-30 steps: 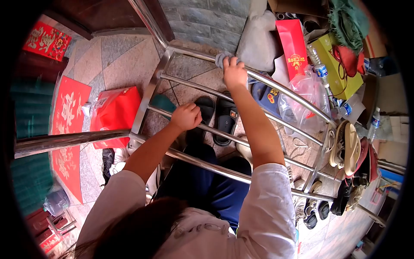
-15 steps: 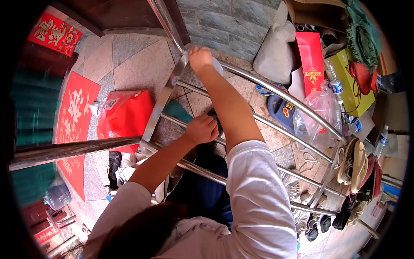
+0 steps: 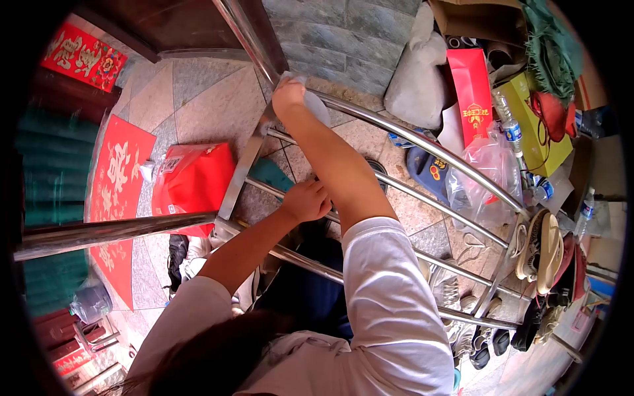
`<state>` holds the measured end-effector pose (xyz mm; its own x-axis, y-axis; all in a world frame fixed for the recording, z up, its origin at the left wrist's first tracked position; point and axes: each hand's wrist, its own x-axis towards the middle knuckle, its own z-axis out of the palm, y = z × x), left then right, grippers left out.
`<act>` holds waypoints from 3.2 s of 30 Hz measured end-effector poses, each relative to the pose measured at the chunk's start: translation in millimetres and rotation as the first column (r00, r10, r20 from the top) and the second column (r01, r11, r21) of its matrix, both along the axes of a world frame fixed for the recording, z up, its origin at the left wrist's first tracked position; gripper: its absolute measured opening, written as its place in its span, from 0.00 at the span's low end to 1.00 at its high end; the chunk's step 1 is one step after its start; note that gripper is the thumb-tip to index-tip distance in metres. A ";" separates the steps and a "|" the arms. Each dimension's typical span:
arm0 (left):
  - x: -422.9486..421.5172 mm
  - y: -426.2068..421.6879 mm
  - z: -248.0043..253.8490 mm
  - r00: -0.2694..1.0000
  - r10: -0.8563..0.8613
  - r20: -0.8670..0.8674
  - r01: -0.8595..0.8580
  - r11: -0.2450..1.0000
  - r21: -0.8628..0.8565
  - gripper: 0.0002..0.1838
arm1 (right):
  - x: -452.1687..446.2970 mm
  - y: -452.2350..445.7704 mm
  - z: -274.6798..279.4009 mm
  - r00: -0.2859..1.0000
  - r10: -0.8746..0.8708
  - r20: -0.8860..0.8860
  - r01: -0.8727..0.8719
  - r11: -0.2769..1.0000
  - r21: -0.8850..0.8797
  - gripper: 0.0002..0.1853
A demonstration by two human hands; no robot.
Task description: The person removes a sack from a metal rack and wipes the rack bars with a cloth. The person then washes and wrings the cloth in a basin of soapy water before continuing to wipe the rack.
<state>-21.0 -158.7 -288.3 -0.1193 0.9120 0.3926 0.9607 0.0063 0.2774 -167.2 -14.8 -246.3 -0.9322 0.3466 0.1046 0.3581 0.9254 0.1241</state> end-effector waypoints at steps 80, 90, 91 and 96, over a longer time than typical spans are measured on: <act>4.8 6.7 9.7 0.999 -0.005 0.040 0.009 0.997 -0.078 0.07 | 254.9 131.6 -29.1 0.647 -0.336 -0.684 0.371 0.923 -0.102 0.13; 6.7 9.5 13.6 0.998 -0.029 0.050 0.034 0.994 -0.106 0.06 | 412.8 202.1 -35.4 0.447 -0.566 -0.692 0.692 0.710 -0.134 0.13; 7.8 10.2 15.5 0.998 -0.030 0.052 0.035 0.995 -0.095 0.06 | 431.8 213.3 -38.2 0.430 -0.571 -0.700 0.724 0.681 -0.111 0.13; 9.1 11.3 19.8 0.998 -0.026 0.066 0.034 0.991 -0.127 0.05 | 506.0 261.9 -37.1 0.348 -0.716 -0.605 0.836 0.529 -0.146 0.15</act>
